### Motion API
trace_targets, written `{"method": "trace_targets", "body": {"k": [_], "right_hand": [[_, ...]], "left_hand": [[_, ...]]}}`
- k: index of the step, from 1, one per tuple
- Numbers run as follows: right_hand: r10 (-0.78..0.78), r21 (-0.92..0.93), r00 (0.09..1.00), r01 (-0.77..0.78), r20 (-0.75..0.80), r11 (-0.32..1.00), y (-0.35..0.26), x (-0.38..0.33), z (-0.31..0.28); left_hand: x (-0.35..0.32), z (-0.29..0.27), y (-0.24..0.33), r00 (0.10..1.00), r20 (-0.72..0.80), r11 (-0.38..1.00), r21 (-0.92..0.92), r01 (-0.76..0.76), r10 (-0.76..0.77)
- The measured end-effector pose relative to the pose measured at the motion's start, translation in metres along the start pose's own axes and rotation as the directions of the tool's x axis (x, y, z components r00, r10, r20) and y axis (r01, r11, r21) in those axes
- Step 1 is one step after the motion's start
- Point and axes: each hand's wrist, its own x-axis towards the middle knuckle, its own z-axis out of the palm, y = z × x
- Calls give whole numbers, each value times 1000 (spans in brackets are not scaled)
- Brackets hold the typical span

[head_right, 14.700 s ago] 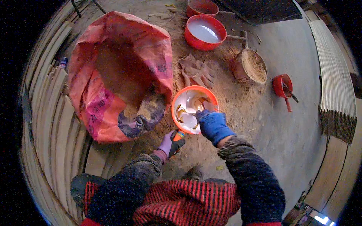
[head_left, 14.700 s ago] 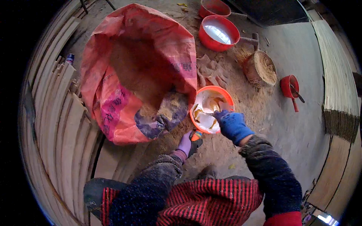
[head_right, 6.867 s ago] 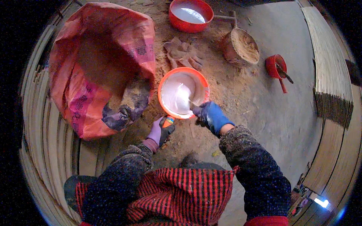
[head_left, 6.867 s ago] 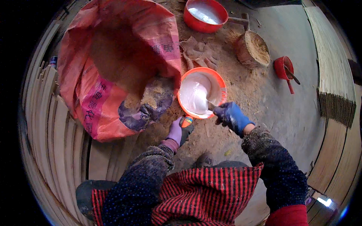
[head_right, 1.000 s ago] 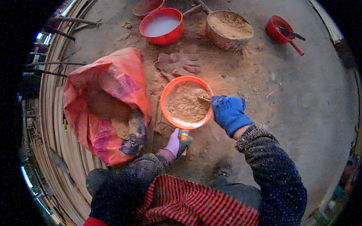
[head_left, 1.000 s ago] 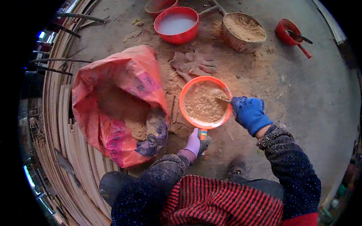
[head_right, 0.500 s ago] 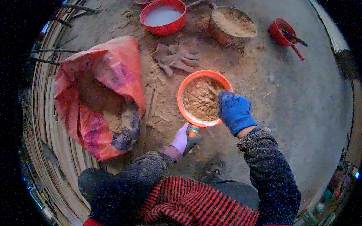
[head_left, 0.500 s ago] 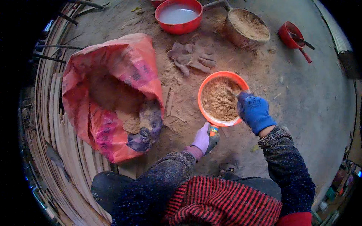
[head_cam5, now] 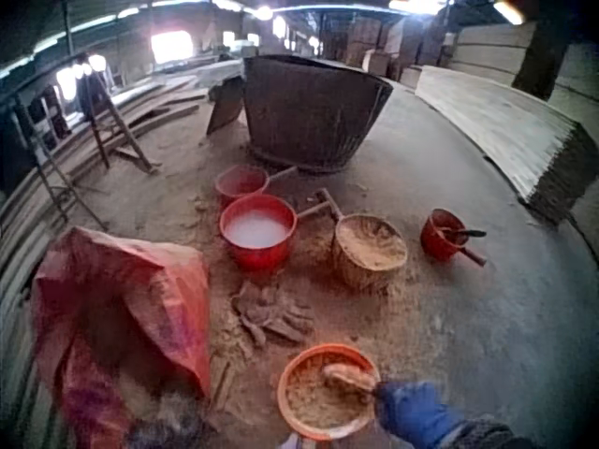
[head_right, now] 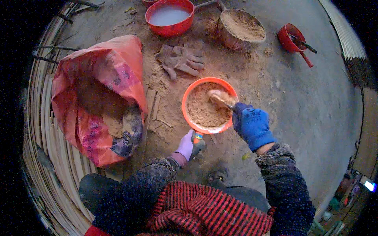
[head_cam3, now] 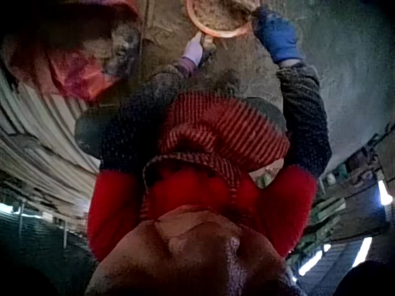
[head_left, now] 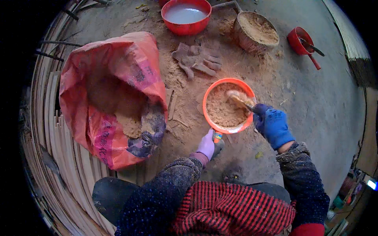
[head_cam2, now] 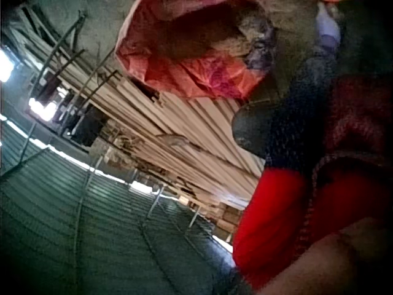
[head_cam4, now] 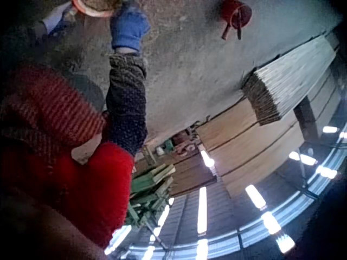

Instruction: The person scoops a brown granular substance from a large red sack into an orange bowl containing a white liquid. They use a small tool to mix the ingredients together, repeatedly adding more of the granular substance to achieve a consistent mixture.

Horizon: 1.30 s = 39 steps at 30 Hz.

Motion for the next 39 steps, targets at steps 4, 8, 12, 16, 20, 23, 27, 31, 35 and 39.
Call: {"method": "trace_targets", "body": {"k": [4,8,12,16,20,23,27,31,35,39], "right_hand": [[46,-27,999,-46,-7,999,4,5,3],[65,53,993,-71,103,996,-23,1,31],[48,141,984,-72,171,987,-46,-19,1],[1,50,986,-9,166,999,-20,-34,31],[79,69,993,-85,92,994,-2,-10,16],[127,179,989,-139,77,974,-19,11,8],[95,236,974,-143,205,961,-55,0,29],[-43,119,962,11,270,993,-33,-20,15],[-36,-37,993,40,109,998,-11,-12,-11],[17,-267,995,10,97,964,10,-11,52]], "left_hand": [[-2,3,0,993,-27,976,188,-111,118],[15,-6,-30,998,-33,998,36,-46,48],[-1,-1,-15,1000,-12,998,57,-13,13],[-6,1,18,996,-22,974,214,-74,81],[-11,1,14,999,-29,986,167,-14,19],[-2,-3,10,984,26,967,-179,180,-178],[5,2,-12,1000,-2,998,-61,5,-6],[-4,2,-4,997,-19,995,57,-77,78],[-10,-2,4,999,-40,991,130,-15,21],[-1,12,20,998,57,996,-85,12,-7]]}}
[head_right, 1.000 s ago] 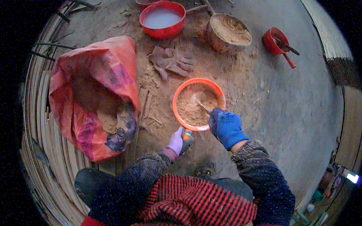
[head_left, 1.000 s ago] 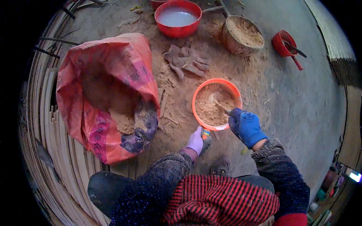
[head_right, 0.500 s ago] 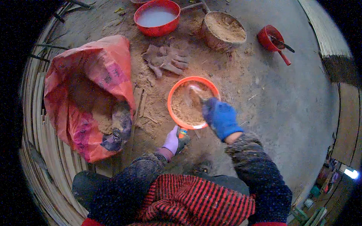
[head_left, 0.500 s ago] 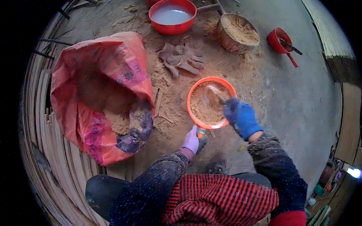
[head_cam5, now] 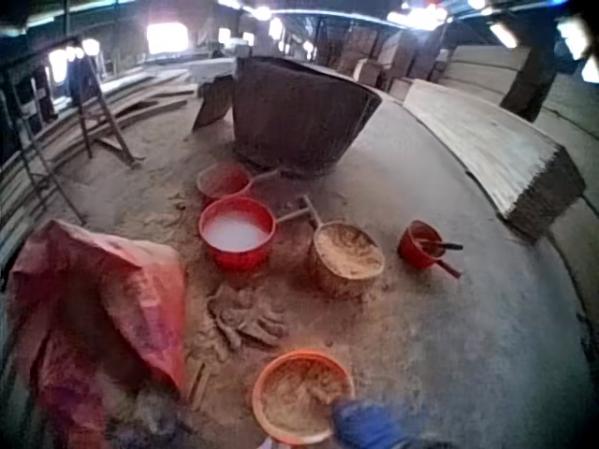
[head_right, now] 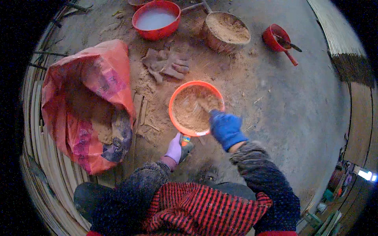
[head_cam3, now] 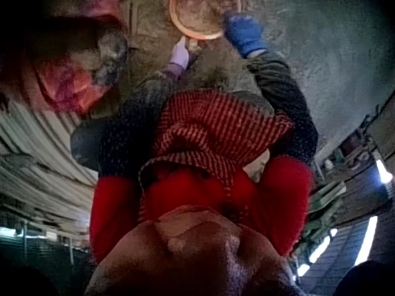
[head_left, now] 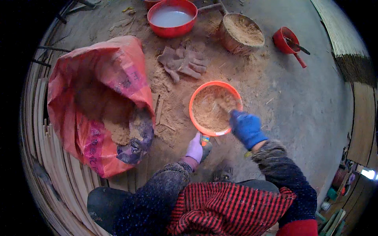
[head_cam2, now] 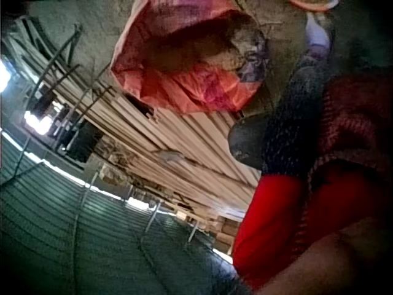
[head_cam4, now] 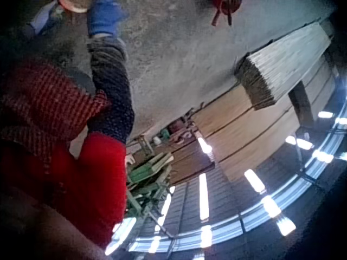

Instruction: The person scoops a brown granular substance from a large red sack into an orange bowl containing a white liquid. They use a small tool to mix the ingredients together, repeatedly adding more of the granular substance to achieve a consistent mixture.

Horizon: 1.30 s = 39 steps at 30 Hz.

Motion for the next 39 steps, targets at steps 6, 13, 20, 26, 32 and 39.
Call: {"method": "trace_targets", "body": {"k": [6,13,20,26,32,39], "right_hand": [[-180,141,969,205,-171,969,-7,6,-58],[-303,-55,952,301,-37,952,-7,6,-41],[15,-176,976,24,216,984,9,38,-70],[93,565,639,-730,763,385,0,-5,-38],[-69,843,878,-430,474,323,-10,-17,-55],[74,797,828,-556,556,236,-35,5,-77]], "left_hand": [[-7,-21,-15,995,-76,989,140,-52,63],[-14,-11,5,982,-109,949,292,-118,156],[-7,-10,0,994,-101,992,120,-32,44],[-12,-9,11,994,-102,998,43,44,-40],[-1,-6,-20,992,-107,995,82,-57,66],[0,-9,-24,994,-108,981,-192,-35,14]]}}
